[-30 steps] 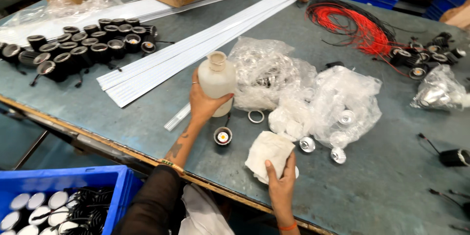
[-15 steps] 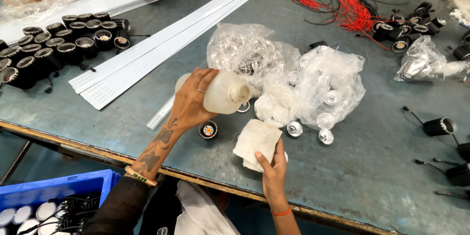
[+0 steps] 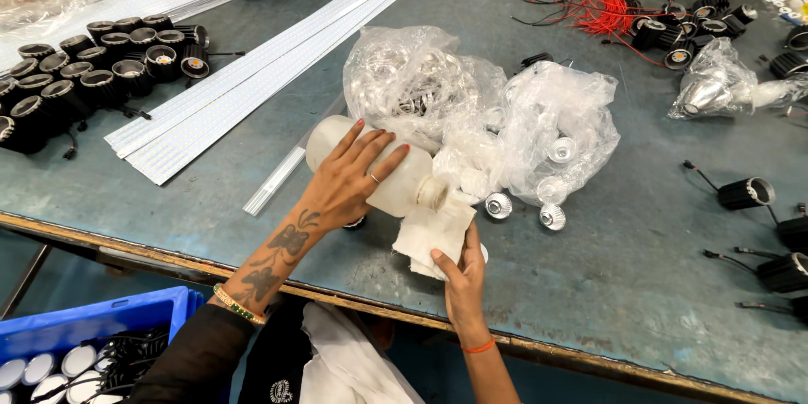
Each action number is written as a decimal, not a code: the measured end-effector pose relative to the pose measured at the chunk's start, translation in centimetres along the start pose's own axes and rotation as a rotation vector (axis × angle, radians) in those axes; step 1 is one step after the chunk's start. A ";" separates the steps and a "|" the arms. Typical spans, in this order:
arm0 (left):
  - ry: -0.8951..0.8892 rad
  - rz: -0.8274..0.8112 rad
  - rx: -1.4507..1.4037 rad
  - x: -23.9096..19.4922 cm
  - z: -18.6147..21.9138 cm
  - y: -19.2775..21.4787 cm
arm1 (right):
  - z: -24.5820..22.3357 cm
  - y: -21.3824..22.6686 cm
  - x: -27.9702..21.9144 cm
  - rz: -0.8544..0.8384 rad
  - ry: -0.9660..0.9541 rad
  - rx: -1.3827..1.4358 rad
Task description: The person assembles components of small black spotlights by inserting white diffusers and metal rings into the housings, سپس wipes the completed units with a cloth and places them into a blue storage bin.
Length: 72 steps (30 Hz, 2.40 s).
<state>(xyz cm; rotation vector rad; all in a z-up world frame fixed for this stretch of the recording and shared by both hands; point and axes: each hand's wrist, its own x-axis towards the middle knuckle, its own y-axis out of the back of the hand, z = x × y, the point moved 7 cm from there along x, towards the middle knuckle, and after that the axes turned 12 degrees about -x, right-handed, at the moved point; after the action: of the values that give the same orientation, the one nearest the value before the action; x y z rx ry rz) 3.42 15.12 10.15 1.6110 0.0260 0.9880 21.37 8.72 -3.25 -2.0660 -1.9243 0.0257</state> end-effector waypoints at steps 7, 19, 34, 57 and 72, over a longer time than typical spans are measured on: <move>-0.083 -0.015 0.099 -0.5 0.5 -1.3 | -0.2 -0.1 -0.1 -0.011 -0.001 0.019; 0.066 0.111 -0.178 0.0 -0.5 -0.4 | -0.1 0.1 0.0 -0.002 -0.069 0.088; 0.606 0.620 -0.572 -3.5 -9.9 -0.2 | -0.2 0.4 -0.2 0.037 -0.108 0.105; 0.789 0.783 -0.995 -17.3 -13.1 -9.8 | -3.8 10.8 0.2 0.219 -0.030 -0.268; 0.650 0.790 -0.889 -20.2 -16.8 -12.7 | -18.8 44.4 -5.4 1.334 0.206 -1.574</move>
<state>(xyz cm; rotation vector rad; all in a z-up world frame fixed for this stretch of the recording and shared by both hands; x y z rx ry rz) -13.48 22.25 -12.58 0.4058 -0.5654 1.7666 68.14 -2.62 2.83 -3.4413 0.2649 -1.6669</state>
